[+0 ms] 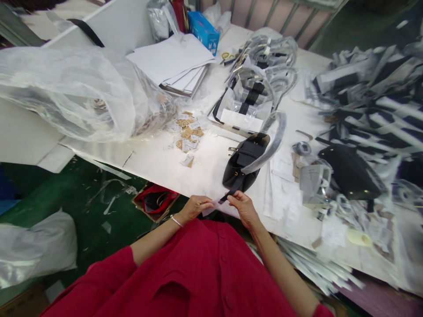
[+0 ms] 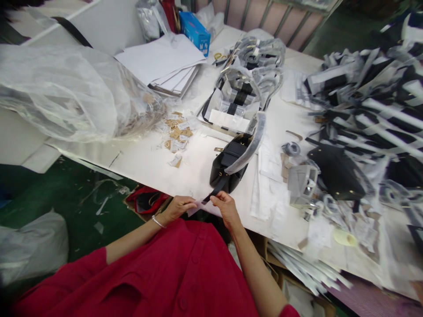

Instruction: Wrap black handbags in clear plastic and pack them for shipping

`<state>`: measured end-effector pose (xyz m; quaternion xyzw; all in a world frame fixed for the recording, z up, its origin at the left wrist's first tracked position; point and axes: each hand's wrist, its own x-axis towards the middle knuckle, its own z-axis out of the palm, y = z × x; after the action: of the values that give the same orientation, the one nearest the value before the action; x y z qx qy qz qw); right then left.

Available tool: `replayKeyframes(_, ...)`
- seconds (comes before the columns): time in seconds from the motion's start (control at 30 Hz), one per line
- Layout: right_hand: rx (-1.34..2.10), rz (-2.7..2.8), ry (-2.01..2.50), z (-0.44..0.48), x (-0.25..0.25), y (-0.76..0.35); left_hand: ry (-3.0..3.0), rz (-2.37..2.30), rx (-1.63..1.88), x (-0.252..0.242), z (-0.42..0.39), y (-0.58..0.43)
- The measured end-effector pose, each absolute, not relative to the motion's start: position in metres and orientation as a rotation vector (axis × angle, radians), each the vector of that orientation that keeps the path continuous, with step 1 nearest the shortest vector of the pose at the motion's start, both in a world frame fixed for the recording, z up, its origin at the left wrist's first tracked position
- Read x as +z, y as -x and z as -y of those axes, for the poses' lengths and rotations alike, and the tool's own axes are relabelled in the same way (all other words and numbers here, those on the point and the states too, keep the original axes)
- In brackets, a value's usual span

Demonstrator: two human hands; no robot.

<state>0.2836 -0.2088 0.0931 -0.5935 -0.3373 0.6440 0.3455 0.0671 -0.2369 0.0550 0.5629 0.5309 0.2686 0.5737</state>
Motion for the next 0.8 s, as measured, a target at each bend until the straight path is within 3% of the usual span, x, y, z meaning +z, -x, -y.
replayKeyframes(0.4,1.751,0.826,1.612,0.209,0.104,-0.293,-0.944,-1.176,0.645,0.063,0.228,-0.12)
replayKeyframes(0.8,1.649,0.651,1.711,0.205,0.103,-0.331,-0.808,-1.386,1.059,0.078,0.191,-0.18)
